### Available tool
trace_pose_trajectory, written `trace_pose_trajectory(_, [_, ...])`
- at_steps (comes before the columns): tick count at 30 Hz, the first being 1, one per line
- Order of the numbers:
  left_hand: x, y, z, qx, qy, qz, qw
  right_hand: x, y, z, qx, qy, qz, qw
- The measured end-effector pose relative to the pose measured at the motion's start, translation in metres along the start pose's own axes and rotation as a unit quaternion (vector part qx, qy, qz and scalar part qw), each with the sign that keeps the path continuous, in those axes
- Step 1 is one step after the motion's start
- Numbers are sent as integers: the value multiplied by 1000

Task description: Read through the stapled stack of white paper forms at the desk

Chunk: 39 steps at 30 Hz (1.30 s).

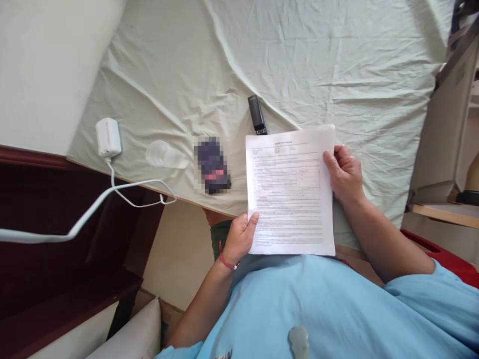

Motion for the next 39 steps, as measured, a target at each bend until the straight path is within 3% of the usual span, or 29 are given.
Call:
trace_pose_trajectory(4, [-2,6,14,-19,24,21,999,-5,0,5,-10,109,-18,994])
trace_pose_trajectory(8, [-4,5,20,-17,26,4,1000,-6,2,14,-24,194,-35,980])
trace_pose_trajectory(13, [-2,5,12,-14,19,-3,1000,-8,1,16,-33,193,-37,980])
trace_pose_trajectory(19, [-4,1,14,-13,29,-9,999,-14,0,0,-14,110,-55,992])
trace_pose_trajectory(27, [-6,-6,22,15,45,-31,998,-15,1,15,-33,233,-63,970])
trace_pose_trajectory(34, [-4,-6,23,20,52,-19,998,-17,3,5,-18,177,-80,981])
trace_pose_trajectory(39, [-3,-6,25,31,53,-20,998,-14,4,26,-61,236,-68,968])
Point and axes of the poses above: each hand's wrist, its own y-axis away from the middle knuckle, its own x-axis out of the palm, z = x × y, the point moved 10 cm from there along -y, towards the middle knuckle, and after that the axes turned 10 degrees about z, right-handed, at the moved point
